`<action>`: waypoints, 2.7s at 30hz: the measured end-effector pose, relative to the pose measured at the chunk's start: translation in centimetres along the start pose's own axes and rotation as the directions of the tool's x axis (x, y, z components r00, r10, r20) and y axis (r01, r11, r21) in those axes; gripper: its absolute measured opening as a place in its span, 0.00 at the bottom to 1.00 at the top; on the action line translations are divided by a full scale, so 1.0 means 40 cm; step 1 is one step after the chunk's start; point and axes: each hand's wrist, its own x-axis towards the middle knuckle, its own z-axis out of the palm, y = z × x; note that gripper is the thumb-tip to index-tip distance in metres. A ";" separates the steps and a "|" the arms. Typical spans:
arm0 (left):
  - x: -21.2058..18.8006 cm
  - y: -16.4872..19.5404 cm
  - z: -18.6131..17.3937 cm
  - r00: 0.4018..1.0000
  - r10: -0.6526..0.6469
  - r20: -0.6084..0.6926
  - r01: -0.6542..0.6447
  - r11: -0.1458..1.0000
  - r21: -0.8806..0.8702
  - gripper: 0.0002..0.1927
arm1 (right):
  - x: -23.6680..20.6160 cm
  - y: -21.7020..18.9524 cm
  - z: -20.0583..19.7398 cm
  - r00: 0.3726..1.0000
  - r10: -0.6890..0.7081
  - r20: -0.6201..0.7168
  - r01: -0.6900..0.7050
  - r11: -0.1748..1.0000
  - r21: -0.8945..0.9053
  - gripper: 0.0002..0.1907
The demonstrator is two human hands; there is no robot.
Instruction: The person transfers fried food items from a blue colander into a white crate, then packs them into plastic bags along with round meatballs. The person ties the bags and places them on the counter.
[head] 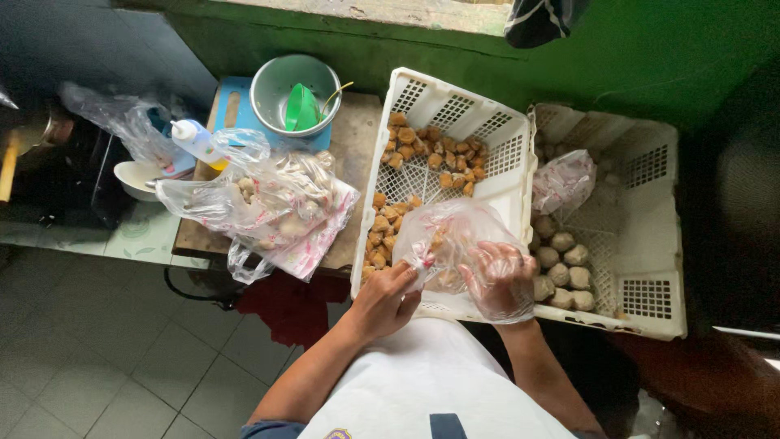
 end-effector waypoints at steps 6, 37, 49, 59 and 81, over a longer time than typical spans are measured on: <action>0.011 0.018 -0.017 1.000 0.022 -0.001 -0.022 0.995 0.096 0.30 | 0.092 -0.109 0.031 0.947 -0.204 0.248 0.197 0.979 0.050 0.10; 0.009 0.036 -0.016 0.996 -0.094 -0.001 0.091 0.961 0.262 0.25 | -0.040 0.072 0.072 0.990 -0.054 0.132 0.007 0.942 0.336 0.18; 0.005 0.029 -0.009 0.995 -0.095 0.013 0.087 0.952 0.293 0.22 | -0.038 0.065 0.066 0.985 -0.030 0.169 -0.025 0.949 0.315 0.18; 0.006 0.026 -0.005 0.996 -0.090 0.024 0.078 0.944 0.321 0.24 | -0.041 0.068 0.068 0.980 -0.017 0.200 -0.047 0.949 0.310 0.19; 0.004 0.036 -0.024 0.896 -0.225 -0.382 0.393 0.802 0.449 0.29 | 0.066 0.080 -0.029 0.978 -0.154 0.142 0.122 0.970 0.212 0.58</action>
